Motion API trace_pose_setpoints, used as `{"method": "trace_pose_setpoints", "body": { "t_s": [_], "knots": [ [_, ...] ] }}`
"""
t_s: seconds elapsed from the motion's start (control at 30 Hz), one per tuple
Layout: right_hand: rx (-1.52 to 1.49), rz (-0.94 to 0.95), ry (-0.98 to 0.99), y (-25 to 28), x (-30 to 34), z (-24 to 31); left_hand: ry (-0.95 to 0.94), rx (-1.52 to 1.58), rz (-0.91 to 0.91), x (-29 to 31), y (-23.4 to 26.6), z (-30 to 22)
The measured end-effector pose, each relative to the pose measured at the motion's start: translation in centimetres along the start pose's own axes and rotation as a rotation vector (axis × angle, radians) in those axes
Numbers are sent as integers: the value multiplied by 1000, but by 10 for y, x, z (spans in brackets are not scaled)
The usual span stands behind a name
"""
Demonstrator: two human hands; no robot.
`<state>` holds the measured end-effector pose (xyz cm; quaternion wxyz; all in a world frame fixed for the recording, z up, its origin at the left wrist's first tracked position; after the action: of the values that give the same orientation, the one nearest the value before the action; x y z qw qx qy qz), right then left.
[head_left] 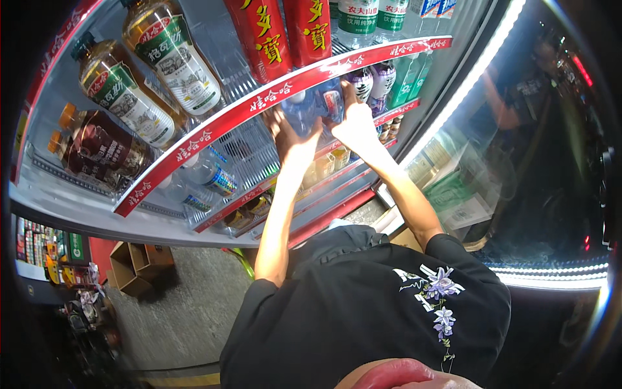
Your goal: The recorder is taking various bottled and canned beverages from a box and stocking them onto the shelves of a supermarket refrigerator.
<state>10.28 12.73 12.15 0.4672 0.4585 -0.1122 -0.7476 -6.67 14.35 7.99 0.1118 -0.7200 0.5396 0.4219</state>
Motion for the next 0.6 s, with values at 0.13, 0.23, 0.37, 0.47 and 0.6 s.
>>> {"method": "trace_pose_setpoints", "body": {
  "t_s": [0.13,0.23,0.37,0.47,0.6],
  "knots": [
    [-14,45,-45,8,-2,5,117,77,92,-18,1,4],
    [29,69,-100,-3,0,-11,105,149,90,-17,-2,-1],
    [-32,-4,38,2,4,-3,152,181,137,-13,-2,-3],
    [33,75,-10,-1,6,-6,249,398,49,-3,-2,6],
    [9,148,-22,-6,11,-21,-26,204,-86,8,-2,3]
  ]
}}
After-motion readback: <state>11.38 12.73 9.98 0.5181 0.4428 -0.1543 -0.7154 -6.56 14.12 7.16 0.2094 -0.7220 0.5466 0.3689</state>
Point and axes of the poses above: each hand's wrist, its own x-axis away from the middle knuckle, its own y-axis out of the back of the hand, z = x × y, the point moved 5 cm from there along -x, towards the middle knuckle, and after that the axes turned 7 degrees about x, right-handed, at the moved point
